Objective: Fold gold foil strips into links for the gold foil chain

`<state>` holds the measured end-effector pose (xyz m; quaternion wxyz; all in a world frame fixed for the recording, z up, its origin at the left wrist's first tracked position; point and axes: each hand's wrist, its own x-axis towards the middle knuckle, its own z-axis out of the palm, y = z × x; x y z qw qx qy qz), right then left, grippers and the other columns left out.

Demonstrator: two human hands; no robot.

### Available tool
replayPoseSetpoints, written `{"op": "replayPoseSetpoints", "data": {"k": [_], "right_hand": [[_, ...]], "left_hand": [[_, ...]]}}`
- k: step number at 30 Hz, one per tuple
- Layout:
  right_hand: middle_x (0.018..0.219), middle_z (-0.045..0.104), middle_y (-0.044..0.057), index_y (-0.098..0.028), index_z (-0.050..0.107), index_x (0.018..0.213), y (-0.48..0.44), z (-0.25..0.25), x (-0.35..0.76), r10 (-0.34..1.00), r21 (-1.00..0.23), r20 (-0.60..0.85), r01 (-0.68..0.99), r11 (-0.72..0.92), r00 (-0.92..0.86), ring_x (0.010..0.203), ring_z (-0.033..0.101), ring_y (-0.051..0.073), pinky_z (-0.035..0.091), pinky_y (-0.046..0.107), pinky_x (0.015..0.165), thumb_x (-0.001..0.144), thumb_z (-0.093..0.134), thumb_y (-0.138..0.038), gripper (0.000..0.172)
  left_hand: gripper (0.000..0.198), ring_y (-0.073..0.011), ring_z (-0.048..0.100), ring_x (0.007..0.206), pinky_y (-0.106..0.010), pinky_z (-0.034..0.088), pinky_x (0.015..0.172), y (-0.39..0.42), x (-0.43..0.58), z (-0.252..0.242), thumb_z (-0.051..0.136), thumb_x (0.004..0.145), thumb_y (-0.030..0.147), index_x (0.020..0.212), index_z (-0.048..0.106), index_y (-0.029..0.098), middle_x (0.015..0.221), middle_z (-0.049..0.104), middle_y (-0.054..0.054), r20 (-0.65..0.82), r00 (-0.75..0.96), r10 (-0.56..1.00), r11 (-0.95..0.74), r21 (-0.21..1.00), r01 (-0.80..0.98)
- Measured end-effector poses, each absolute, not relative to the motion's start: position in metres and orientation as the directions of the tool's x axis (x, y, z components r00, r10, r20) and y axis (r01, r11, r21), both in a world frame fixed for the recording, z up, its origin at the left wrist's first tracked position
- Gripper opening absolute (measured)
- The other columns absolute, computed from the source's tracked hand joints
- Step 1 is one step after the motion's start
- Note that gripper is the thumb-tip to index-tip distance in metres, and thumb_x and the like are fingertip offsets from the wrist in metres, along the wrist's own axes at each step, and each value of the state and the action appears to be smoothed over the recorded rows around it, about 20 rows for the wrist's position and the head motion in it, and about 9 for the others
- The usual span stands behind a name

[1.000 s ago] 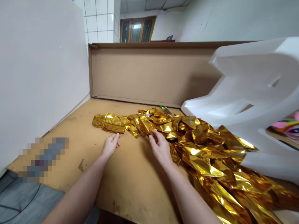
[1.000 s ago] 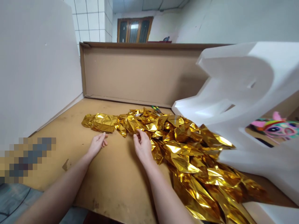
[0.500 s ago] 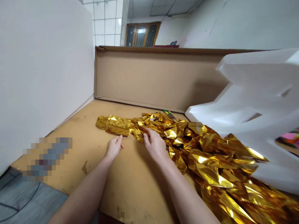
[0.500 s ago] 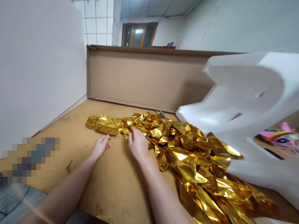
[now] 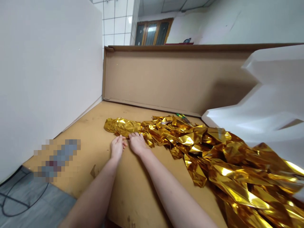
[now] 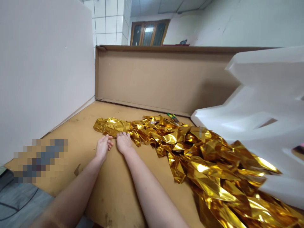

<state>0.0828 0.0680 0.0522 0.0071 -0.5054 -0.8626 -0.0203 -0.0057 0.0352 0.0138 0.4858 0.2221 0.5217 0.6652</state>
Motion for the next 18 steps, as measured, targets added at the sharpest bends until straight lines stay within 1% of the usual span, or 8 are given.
{"op": "replayPoseSetpoints", "data": {"k": [2, 4, 6, 9, 13, 18], "right_hand": [[0.109, 0.068, 0.018, -0.008, 0.068, 0.103, 0.07, 0.0481, 0.0802, 0.877, 0.035, 0.011, 0.876, 0.481, -0.481, 0.108, 0.056, 0.025, 0.032, 0.035, 0.092, 0.088, 0.034, -0.007, 0.037], [0.104, 0.069, 0.019, -0.007, 0.07, 0.097, 0.0708, 0.0455, 0.0782, 0.876, 0.042, 0.002, 0.875, 0.482, -0.482, 0.105, 0.058, 0.025, 0.032, 0.035, 0.091, 0.087, 0.035, -0.006, 0.036], [0.102, 0.07, 0.02, -0.006, 0.07, 0.097, 0.071, 0.0446, 0.0764, 0.874, 0.047, 0.004, 0.874, 0.484, -0.485, 0.103, 0.06, 0.025, 0.032, 0.034, 0.09, 0.088, 0.035, -0.006, 0.036], [0.101, 0.07, 0.02, -0.006, 0.068, 0.1, 0.0713, 0.0449, 0.0742, 0.875, 0.044, 0.021, 0.875, 0.482, -0.483, 0.1, 0.062, 0.025, 0.032, 0.033, 0.09, 0.089, 0.033, -0.006, 0.036], [0.101, 0.07, 0.021, -0.006, 0.065, 0.103, 0.0729, 0.0443, 0.0737, 0.886, 0.018, 0.065, 0.888, 0.459, -0.459, 0.098, 0.063, 0.024, 0.034, 0.033, 0.09, 0.09, 0.033, -0.007, 0.035], [0.093, 0.072, 0.016, -0.013, 0.066, 0.097, 0.0727, 0.0428, 0.0773, 0.911, -0.058, 0.133, 0.914, 0.401, -0.391, 0.092, 0.065, 0.024, 0.039, 0.03, 0.082, 0.088, 0.042, -0.011, 0.026]], "left_hand": [[0.031, -0.0059, 0.038, 0.034, -0.018, 0.023, 0.04, 0.0362, -0.0065, 0.0132, 0.053, 0.082, 0.04, 0.067, 0.057, 0.014, 0.039, 0.049, 0.004, -0.214, -0.433, 0.875, 0.011, 0.905, -0.425], [0.031, -0.0061, 0.038, 0.034, -0.019, 0.024, 0.04, 0.0367, -0.007, 0.0124, 0.054, 0.082, 0.04, 0.067, 0.057, 0.014, 0.04, 0.049, 0.004, -0.213, -0.437, 0.874, 0.005, 0.903, -0.43], [0.03, -0.0061, 0.038, 0.034, -0.019, 0.024, 0.04, 0.037, -0.0073, 0.0117, 0.053, 0.082, 0.039, 0.068, 0.058, 0.013, 0.04, 0.049, 0.004, -0.21, -0.439, 0.874, 0.0, 0.902, -0.432], [0.028, -0.0063, 0.038, 0.034, -0.019, 0.024, 0.04, 0.0373, -0.0078, 0.0112, 0.052, 0.082, 0.036, 0.068, 0.058, 0.013, 0.04, 0.05, 0.004, -0.208, -0.441, 0.873, -0.002, 0.903, -0.43], [0.028, -0.0066, 0.039, 0.034, -0.019, 0.025, 0.041, 0.0377, -0.0086, 0.0114, 0.053, 0.081, 0.037, 0.067, 0.058, 0.014, 0.04, 0.05, 0.004, -0.211, -0.458, 0.864, -0.006, 0.904, -0.428], [0.026, -0.0062, 0.038, 0.033, -0.018, 0.024, 0.04, 0.0376, -0.0095, 0.0111, 0.051, 0.081, 0.034, 0.067, 0.058, 0.014, 0.04, 0.05, 0.004, -0.216, -0.468, 0.857, -0.01, 0.901, -0.434]]}}
